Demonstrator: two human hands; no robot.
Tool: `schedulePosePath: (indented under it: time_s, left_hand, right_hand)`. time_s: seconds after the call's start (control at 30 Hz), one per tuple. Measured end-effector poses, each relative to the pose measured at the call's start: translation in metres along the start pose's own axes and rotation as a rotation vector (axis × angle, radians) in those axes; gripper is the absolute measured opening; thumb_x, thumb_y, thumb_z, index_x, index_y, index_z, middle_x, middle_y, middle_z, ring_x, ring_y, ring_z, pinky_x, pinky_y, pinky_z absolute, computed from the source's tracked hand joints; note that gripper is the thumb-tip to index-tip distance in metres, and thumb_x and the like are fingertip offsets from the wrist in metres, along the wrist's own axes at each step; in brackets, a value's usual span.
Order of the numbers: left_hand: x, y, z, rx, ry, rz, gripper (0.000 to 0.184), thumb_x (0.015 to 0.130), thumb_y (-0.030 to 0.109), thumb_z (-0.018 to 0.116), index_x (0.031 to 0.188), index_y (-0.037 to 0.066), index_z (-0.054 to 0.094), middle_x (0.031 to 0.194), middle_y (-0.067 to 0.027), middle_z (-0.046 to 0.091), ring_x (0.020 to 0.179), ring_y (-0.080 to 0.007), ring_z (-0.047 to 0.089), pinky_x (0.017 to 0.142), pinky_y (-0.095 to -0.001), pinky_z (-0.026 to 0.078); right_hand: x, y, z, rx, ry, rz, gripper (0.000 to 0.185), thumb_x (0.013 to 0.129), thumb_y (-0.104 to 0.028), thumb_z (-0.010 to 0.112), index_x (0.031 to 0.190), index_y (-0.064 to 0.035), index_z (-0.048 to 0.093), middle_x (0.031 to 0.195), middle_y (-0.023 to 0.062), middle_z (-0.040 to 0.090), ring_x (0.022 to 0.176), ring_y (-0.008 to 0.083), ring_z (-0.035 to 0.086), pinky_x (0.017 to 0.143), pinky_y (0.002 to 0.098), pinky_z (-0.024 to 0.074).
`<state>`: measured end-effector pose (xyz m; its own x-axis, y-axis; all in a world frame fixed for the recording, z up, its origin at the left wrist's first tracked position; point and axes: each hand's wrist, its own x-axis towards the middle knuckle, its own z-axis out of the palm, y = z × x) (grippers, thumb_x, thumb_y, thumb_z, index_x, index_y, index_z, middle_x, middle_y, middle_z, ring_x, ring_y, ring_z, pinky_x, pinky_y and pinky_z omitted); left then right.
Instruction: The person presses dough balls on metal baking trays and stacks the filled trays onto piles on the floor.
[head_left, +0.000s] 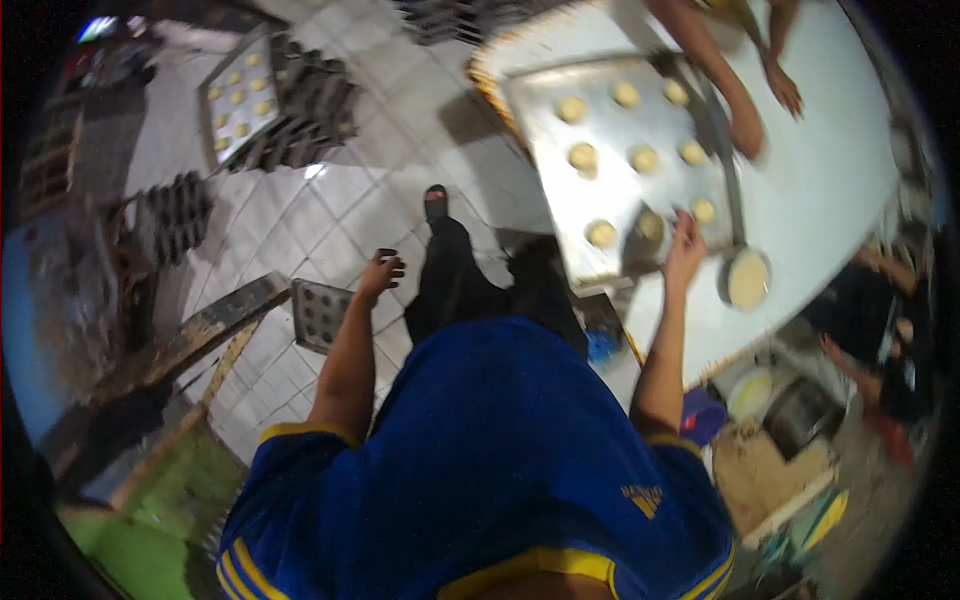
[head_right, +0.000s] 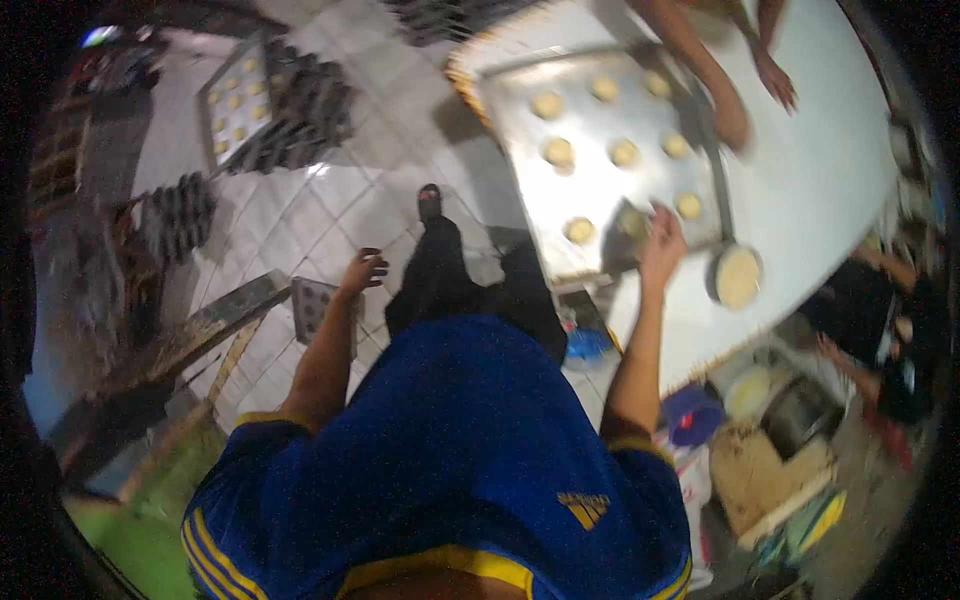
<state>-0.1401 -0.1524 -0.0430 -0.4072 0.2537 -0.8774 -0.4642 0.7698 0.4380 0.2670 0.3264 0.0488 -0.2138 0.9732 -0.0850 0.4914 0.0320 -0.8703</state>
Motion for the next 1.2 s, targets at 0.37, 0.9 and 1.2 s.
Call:
schedulePosePath:
  time_s: [0.37,0.9,1.2]
  left_hand:
    - [0.174,0.146,-0.316,-0.601,0.310,0.279,0.049,0.102,0.036,0.053,0.143,0.010,0.046,0.138,-0.0116,0.062,0.133,-0.0280,0.054,0.105,-0.0483,0.046]
    - [0.459,0.193,-0.521,-1.266,-0.254,0.339,0.036,0.104,0.041,0.051,0.115,0.008,0.063,0.092,-0.0106,0.066,0.063,-0.0207,0.046,0.057,-0.0327,0.042]
    - [0.303,0.188,-0.488,-1.250,0.102,0.634,0.024,0.098,0.033,0.060,0.104,0.011,0.065,0.085,-0.0035,0.072,0.064,-0.0140,0.063,0.052,-0.0249,0.049]
  right_hand:
    - [-0.122,-0.207,0.210,-0.220,-0.222,-0.004,0.032,0.108,-0.025,0.054,0.114,0.0021,0.071,0.085,0.0024,0.062,0.078,0.0114,0.053,0.069,0.0299,0.0443]
    - [-0.182,-0.258,0.349,-0.488,-0.215,-0.055,0.018,0.098,-0.015,0.068,0.099,0.0026,0.073,0.087,0.0180,0.070,0.075,0.0331,0.068,0.070,0.0374,0.0526]
    - [-0.190,-0.244,0.280,-0.406,-0.140,0.019,0.021,0.099,-0.019,0.067,0.102,0.0006,0.075,0.090,0.0165,0.072,0.071,0.0290,0.066,0.064,0.0359,0.0512]
